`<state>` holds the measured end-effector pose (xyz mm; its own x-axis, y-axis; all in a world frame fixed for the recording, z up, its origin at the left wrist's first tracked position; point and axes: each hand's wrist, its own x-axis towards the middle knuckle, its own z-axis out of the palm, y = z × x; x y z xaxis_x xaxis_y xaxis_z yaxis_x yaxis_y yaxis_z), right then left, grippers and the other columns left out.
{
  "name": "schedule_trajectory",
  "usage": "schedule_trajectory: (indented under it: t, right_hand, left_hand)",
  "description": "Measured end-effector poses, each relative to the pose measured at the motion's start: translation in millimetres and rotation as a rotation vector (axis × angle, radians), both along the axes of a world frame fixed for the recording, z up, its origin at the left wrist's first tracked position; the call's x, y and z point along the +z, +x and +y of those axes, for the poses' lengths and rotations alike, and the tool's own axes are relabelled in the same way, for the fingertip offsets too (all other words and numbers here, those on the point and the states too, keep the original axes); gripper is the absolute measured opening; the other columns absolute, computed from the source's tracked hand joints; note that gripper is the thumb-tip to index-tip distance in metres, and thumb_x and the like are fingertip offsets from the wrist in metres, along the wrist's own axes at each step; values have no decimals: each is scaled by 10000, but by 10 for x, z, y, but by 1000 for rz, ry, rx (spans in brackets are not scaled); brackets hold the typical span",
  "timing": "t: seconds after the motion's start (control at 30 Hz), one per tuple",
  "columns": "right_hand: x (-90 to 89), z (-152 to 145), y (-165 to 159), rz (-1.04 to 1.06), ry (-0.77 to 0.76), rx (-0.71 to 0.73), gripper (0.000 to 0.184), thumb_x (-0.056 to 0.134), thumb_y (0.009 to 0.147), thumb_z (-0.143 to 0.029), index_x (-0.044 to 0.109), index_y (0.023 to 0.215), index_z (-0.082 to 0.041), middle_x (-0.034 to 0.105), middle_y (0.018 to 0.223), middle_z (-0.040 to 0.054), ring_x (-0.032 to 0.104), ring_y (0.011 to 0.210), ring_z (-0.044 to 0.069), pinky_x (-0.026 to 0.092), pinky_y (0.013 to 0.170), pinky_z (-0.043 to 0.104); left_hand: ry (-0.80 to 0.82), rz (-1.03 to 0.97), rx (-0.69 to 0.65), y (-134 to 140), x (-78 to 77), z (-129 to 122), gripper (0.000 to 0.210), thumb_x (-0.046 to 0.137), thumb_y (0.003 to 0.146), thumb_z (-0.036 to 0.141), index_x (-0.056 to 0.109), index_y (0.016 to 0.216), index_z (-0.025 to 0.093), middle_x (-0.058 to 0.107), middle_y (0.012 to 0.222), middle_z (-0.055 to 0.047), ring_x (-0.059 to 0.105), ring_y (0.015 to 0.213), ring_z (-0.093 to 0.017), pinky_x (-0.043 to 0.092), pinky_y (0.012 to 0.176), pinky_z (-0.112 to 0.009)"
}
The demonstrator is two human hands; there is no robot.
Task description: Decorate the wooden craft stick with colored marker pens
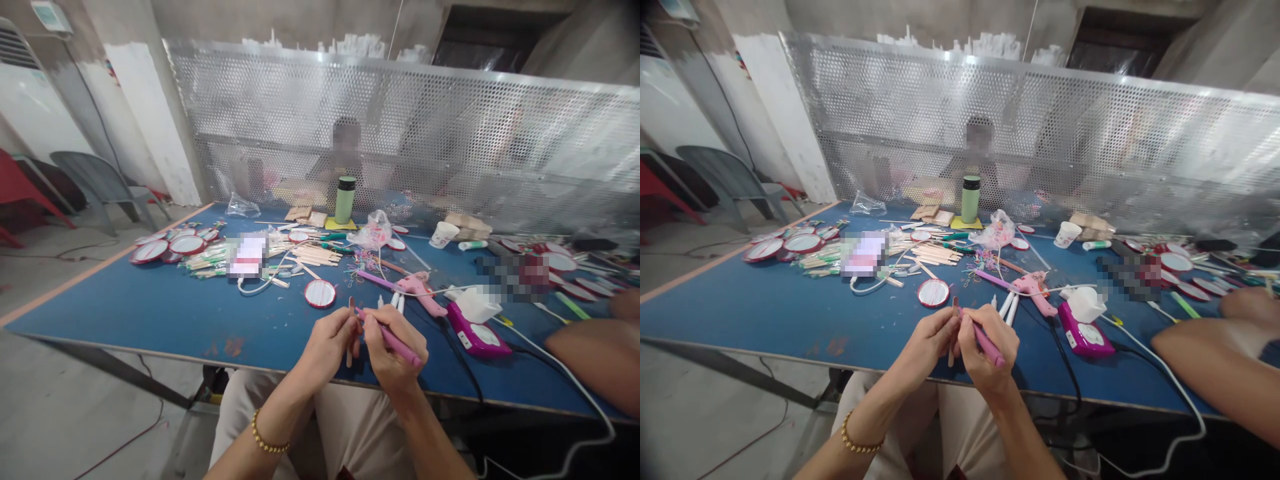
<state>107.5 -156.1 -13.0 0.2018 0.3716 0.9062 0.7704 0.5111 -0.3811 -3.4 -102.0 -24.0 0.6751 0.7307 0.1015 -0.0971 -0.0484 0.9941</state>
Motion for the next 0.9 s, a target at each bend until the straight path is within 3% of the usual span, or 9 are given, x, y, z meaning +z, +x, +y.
schedule_trajectory:
  t: [0.9]
  right_hand:
    - [26, -2, -10, 4, 14, 22, 171, 585, 884, -42, 665, 847, -188, 660, 672, 4, 615, 561, 117, 510, 539, 237]
  left_hand:
    - [-6, -8, -4, 12, 11, -8, 415, 480, 931, 552, 500, 736, 187, 531, 561, 32, 463, 447, -83, 341, 463, -206]
